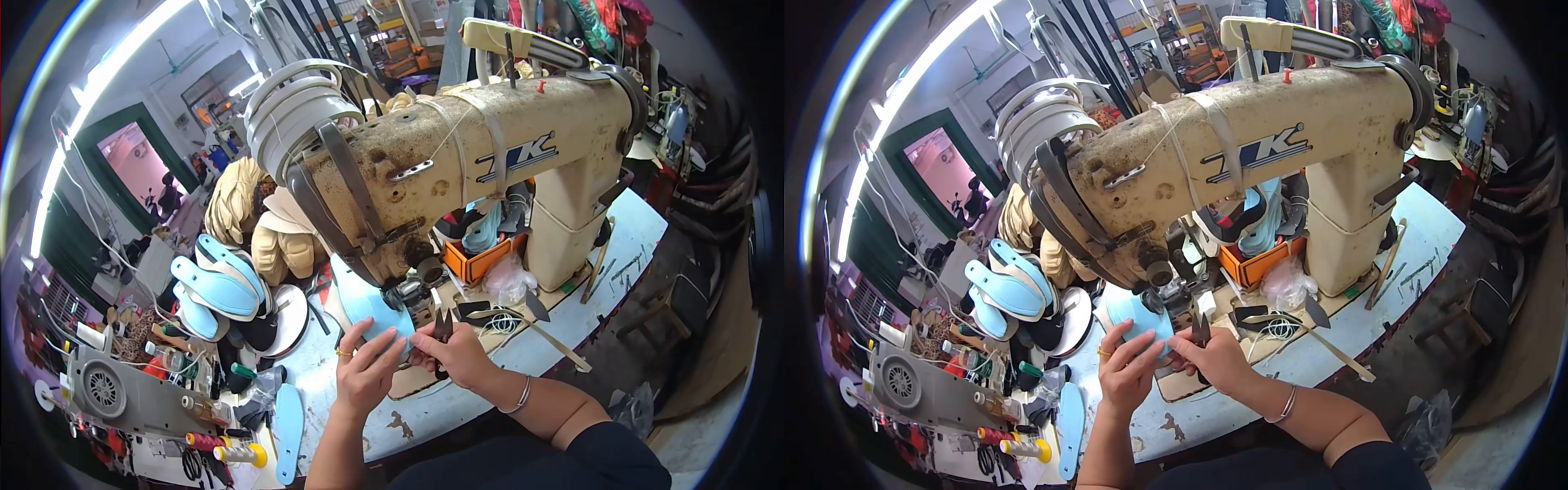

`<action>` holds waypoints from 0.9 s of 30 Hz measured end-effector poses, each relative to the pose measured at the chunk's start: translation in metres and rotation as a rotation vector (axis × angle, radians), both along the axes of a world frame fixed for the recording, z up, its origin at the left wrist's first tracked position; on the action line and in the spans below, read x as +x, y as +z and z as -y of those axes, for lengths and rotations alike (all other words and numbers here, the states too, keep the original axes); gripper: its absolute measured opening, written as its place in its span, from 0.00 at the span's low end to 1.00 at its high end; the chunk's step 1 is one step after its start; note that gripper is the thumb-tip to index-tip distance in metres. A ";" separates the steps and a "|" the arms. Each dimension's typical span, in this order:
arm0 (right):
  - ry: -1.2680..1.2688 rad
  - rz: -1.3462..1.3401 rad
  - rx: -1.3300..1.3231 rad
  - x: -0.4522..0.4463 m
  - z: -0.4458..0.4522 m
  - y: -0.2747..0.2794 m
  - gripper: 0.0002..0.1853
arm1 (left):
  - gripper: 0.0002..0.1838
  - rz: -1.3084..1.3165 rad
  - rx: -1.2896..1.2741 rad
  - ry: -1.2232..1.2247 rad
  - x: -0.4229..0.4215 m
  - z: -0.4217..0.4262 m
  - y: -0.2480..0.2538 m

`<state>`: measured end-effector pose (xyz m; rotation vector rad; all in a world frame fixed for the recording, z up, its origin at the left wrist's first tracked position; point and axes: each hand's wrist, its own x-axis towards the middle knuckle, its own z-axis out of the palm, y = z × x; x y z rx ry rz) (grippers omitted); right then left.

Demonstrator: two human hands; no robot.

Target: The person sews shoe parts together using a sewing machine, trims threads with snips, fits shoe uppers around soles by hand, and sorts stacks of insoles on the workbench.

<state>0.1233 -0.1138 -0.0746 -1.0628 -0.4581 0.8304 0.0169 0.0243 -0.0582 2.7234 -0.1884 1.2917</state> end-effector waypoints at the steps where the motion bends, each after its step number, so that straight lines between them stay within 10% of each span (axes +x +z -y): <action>1: 0.001 0.002 -0.001 0.001 -0.001 -0.001 0.08 | 0.17 0.002 -0.001 0.001 0.001 -0.001 0.002; 18: -0.110 0.015 -0.077 0.009 0.001 0.009 0.09 | 0.16 0.063 0.006 0.165 0.019 -0.003 0.000; 27: -1.451 1.151 -0.144 0.151 0.125 0.056 0.12 | 0.15 0.232 -0.135 0.304 0.035 0.017 -0.015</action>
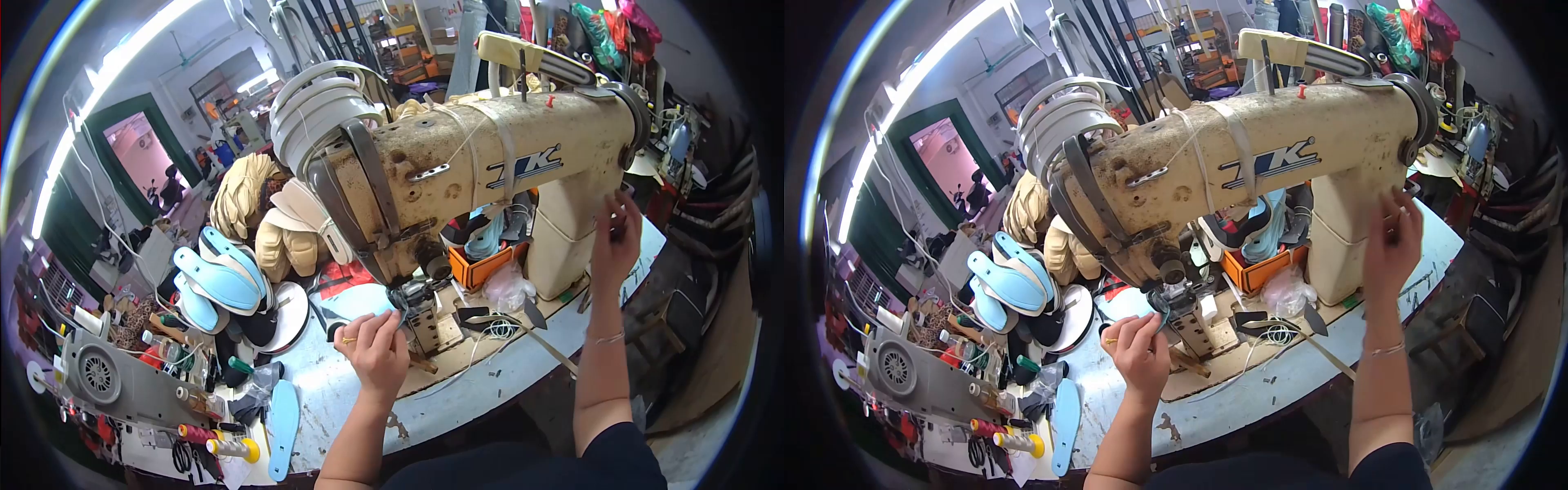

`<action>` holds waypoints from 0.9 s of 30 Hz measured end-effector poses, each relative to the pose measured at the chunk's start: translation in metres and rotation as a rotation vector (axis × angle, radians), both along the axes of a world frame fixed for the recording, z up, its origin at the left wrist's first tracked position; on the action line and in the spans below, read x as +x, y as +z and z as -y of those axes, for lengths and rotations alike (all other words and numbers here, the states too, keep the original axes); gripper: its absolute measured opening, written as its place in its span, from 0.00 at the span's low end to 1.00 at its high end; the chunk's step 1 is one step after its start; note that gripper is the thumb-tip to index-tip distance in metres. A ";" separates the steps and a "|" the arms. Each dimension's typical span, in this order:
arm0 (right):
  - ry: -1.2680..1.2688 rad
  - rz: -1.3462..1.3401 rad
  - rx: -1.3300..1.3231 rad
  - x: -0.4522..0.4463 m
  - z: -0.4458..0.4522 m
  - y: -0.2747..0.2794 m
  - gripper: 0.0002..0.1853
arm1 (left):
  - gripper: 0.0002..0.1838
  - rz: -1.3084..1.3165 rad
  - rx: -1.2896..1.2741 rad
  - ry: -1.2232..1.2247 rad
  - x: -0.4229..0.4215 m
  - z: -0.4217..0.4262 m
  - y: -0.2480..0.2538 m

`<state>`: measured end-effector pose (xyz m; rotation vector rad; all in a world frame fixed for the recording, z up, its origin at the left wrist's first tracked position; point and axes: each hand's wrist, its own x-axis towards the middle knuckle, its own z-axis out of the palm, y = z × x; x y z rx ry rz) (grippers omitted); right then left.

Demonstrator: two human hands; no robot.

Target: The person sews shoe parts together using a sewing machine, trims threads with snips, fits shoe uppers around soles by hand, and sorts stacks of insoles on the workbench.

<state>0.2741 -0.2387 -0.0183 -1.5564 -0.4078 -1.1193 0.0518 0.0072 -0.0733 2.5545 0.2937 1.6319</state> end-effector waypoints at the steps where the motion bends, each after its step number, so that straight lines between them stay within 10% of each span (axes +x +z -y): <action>1: 0.012 0.000 -0.037 0.016 0.010 -0.003 0.12 | 0.14 0.012 -0.025 -0.006 0.002 -0.001 -0.002; 27: 0.119 -0.034 -0.139 0.005 0.015 -0.044 0.12 | 0.13 0.007 0.011 -0.216 0.009 -0.032 -0.001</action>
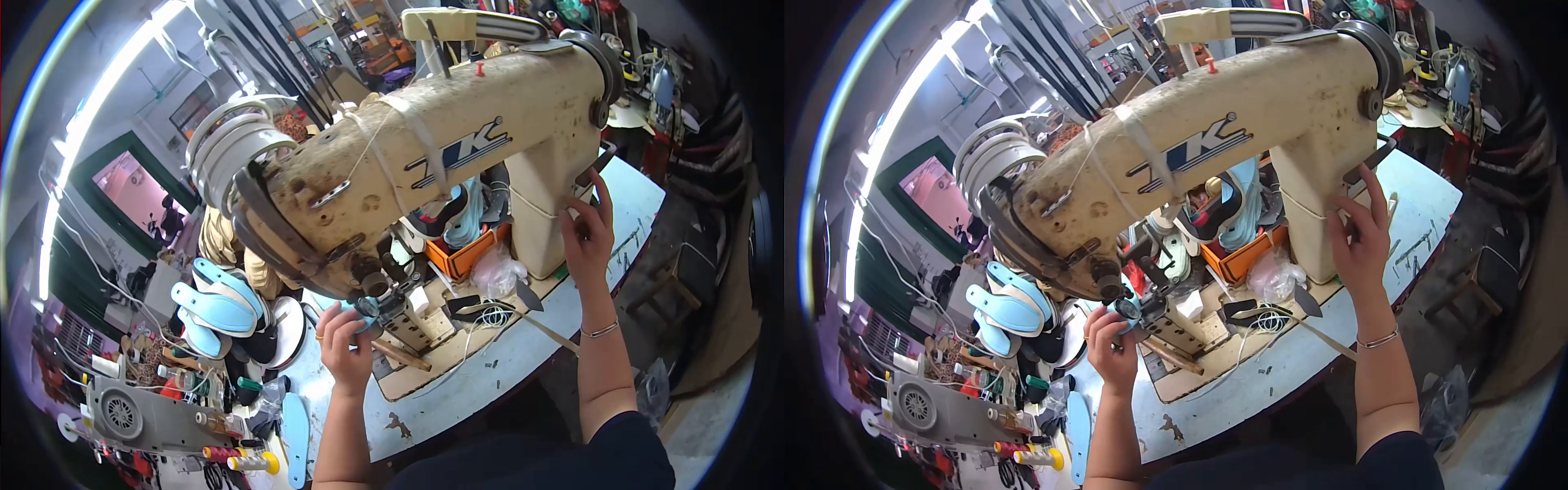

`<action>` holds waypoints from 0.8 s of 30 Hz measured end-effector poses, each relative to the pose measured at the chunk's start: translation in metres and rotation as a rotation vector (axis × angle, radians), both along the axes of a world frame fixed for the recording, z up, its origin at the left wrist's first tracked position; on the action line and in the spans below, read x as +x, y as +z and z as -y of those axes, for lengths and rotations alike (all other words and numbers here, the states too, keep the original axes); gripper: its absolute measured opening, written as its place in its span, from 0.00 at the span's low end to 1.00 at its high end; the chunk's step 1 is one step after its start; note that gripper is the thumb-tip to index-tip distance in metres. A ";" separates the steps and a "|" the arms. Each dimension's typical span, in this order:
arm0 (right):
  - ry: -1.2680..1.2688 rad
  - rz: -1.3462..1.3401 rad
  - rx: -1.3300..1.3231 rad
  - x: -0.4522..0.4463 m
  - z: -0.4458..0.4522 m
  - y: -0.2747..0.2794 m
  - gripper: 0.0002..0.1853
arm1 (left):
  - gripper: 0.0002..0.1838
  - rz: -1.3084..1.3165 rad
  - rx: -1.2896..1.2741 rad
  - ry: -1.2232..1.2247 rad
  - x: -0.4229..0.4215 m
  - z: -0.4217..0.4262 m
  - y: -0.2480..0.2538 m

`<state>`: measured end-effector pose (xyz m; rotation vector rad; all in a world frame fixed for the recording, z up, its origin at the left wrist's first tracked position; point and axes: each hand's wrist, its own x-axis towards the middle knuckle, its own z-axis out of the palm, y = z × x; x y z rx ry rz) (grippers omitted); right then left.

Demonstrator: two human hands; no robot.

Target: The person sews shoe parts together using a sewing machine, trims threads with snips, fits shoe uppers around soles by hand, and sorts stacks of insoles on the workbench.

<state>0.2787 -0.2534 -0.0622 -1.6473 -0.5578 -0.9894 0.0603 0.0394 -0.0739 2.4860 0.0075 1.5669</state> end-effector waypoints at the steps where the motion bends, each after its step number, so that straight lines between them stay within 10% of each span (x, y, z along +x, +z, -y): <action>1: -0.008 0.028 -0.023 0.001 0.001 0.000 0.11 | 0.13 0.005 0.011 -0.001 0.001 -0.001 0.000; 13: -0.008 -0.001 0.004 -0.030 -0.001 -0.008 0.13 | 0.13 0.041 -0.102 0.069 0.006 0.011 -0.016; 18: 0.564 -0.319 -0.039 -0.097 -0.030 -0.053 0.11 | 0.14 0.074 -0.181 0.054 0.010 0.013 -0.022; 24: 0.651 -0.139 -0.504 -0.136 -0.046 -0.116 0.12 | 0.15 0.035 -0.310 -0.015 0.012 0.014 -0.036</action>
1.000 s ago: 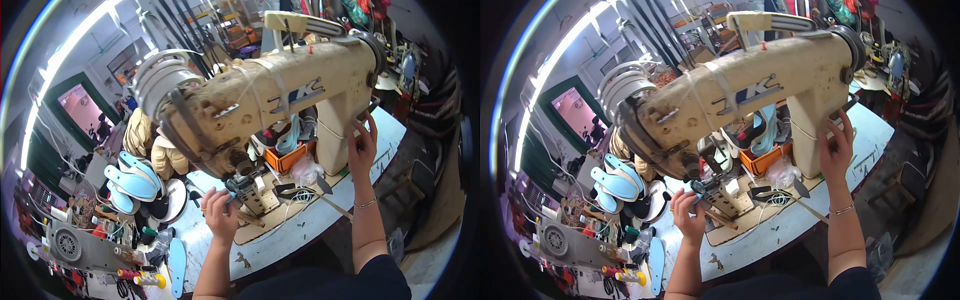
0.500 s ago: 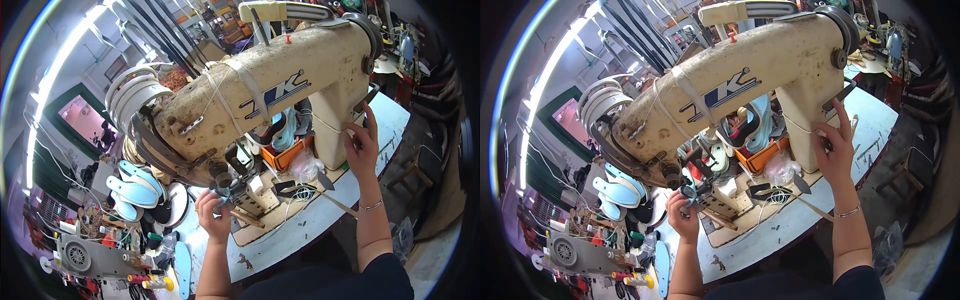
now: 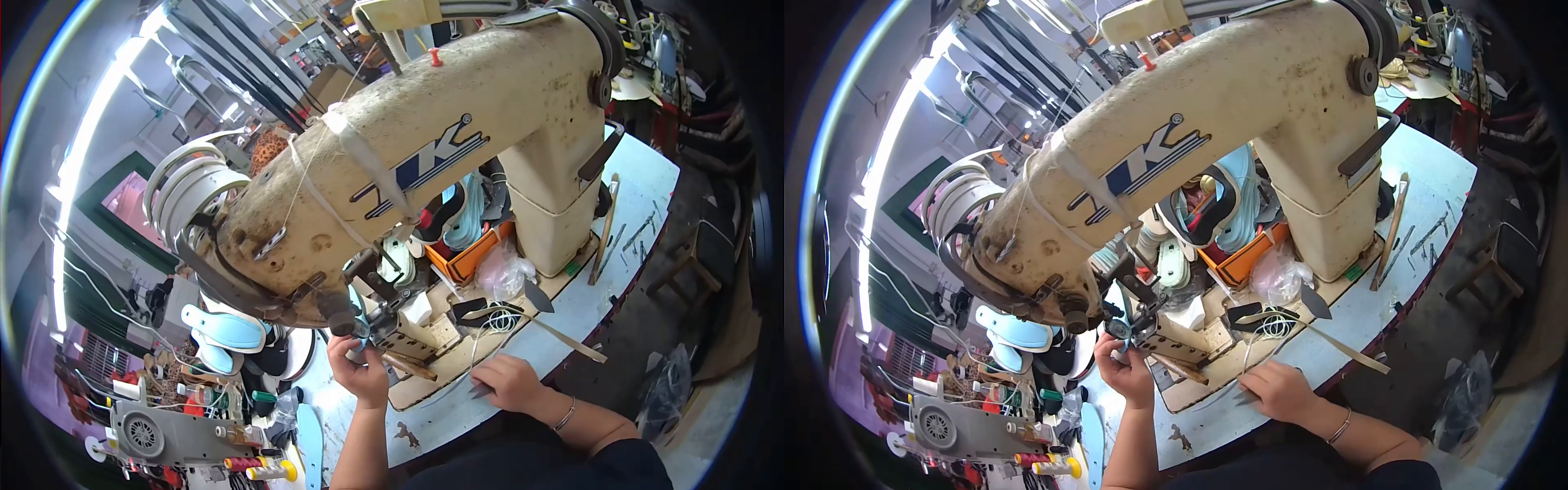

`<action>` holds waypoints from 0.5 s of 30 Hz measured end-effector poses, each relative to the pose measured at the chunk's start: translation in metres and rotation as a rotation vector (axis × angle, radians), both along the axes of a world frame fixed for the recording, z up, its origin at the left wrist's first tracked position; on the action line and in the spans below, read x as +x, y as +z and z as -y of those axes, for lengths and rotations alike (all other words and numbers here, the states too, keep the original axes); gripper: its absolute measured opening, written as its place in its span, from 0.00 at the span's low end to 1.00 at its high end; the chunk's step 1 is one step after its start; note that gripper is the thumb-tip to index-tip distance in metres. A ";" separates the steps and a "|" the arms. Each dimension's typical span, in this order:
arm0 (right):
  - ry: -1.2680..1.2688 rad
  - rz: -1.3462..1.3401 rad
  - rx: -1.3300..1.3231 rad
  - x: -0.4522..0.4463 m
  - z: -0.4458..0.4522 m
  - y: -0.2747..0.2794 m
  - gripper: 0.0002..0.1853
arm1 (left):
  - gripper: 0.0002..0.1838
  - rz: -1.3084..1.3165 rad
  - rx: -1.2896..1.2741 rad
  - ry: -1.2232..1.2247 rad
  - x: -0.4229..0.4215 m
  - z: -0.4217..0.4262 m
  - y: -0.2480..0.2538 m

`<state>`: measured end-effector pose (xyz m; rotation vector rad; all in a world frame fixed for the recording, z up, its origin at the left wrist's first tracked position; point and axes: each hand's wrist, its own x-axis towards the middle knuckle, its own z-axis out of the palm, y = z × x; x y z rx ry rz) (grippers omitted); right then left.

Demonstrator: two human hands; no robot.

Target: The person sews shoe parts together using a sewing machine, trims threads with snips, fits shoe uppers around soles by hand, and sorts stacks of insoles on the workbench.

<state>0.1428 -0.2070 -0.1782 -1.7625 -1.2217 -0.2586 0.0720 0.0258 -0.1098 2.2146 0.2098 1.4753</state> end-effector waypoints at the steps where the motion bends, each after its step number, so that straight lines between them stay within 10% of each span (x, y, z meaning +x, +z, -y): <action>1: 0.001 -0.006 0.005 0.001 -0.001 -0.003 0.12 | 0.15 0.007 -0.065 -0.015 0.000 0.001 -0.002; 12: 0.035 -0.235 -0.258 0.020 -0.011 0.005 0.08 | 0.17 -0.068 0.100 0.082 -0.007 0.012 0.006; 15: -0.200 -0.168 0.121 0.054 -0.033 0.063 0.11 | 0.22 -0.135 0.253 0.193 -0.022 0.027 0.010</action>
